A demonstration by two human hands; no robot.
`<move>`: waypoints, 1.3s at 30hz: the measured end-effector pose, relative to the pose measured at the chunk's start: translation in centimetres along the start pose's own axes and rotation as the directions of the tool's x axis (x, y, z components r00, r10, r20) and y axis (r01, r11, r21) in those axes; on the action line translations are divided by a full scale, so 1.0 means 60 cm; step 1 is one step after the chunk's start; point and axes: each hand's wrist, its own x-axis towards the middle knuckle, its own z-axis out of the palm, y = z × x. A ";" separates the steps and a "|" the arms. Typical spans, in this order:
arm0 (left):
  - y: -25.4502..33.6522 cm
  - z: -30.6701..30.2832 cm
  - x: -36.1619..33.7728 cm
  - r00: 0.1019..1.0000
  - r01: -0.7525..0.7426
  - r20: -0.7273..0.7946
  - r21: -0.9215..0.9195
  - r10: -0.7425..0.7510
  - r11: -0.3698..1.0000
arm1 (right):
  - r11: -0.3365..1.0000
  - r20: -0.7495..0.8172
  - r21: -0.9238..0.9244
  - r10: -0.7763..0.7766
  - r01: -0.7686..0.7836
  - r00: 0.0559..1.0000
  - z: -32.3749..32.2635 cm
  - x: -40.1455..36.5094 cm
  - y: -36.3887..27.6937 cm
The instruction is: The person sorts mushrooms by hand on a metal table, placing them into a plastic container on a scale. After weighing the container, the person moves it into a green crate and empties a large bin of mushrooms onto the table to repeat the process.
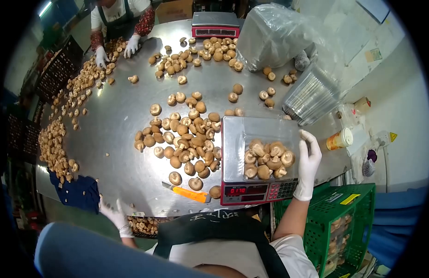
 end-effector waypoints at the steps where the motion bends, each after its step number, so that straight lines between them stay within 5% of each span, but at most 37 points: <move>1: 0.049 0.032 -0.006 0.992 0.012 0.123 -0.196 0.013 0.981 | 0.999 0.006 0.028 0.037 -0.037 0.999 -0.003 0.020 0.017; 4: 0.207 0.107 -0.055 0.802 0.213 0.566 -0.570 0.191 0.794 | 0.979 0.009 -0.005 0.206 -0.206 0.979 -0.002 0.069 0.070; 7: 0.321 0.172 -0.121 0.469 0.299 0.728 -0.664 0.501 0.685 | 0.950 0.046 -0.199 0.255 -0.241 0.966 0.008 0.105 0.204; 8: 0.360 0.182 -0.136 0.328 0.385 0.767 -0.642 0.552 0.663 | 0.929 0.121 -0.179 0.348 -0.324 0.930 0.014 0.107 0.224; 10: 0.416 0.204 -0.159 0.201 0.231 0.748 -0.664 0.633 0.711 | 0.933 0.174 -0.050 0.359 -0.356 0.917 0.033 0.094 0.185; 11: 0.421 0.224 -0.176 0.100 0.280 0.779 -0.619 0.619 0.734 | 0.937 0.159 -0.042 0.349 -0.347 0.923 0.028 0.092 0.176; 13: 0.441 0.238 -0.193 0.096 0.346 0.753 -0.639 0.652 0.687 | 0.747 0.271 0.475 0.379 -0.465 0.885 0.016 0.080 0.158; 16: 0.453 0.244 -0.190 0.038 0.505 0.799 -0.533 0.600 0.679 | 0.787 0.248 0.533 0.206 -0.311 0.946 -0.025 0.040 0.098; 20: 0.458 0.236 -0.166 -0.030 0.777 0.885 -0.272 0.465 0.568 | 0.939 0.446 0.151 0.215 -0.310 0.869 -0.087 -0.028 0.089; 22: 0.455 0.239 -0.161 -0.084 0.842 0.903 -0.163 0.422 0.514 | 0.920 0.423 0.187 0.241 -0.344 0.873 -0.088 -0.073 0.082; 25: 0.443 0.238 -0.173 -0.027 0.715 0.868 -0.330 0.496 0.617 | 0.816 0.411 0.252 0.396 -0.520 0.821 -0.092 -0.112 0.092; 31: 0.448 0.222 -0.171 -0.095 0.700 0.880 -0.274 0.466 0.660 | 0.595 0.457 0.287 0.605 -0.751 0.653 -0.085 -0.136 0.081; 36: 0.431 0.236 -0.173 -0.043 0.694 0.896 -0.291 0.442 0.659 | 0.562 0.509 0.388 0.530 -0.730 0.678 -0.069 -0.153 0.098; 39: 0.422 0.235 -0.168 0.093 0.642 0.851 -0.449 0.518 0.622 | 0.699 0.519 0.329 0.428 -0.635 0.740 -0.059 -0.160 0.095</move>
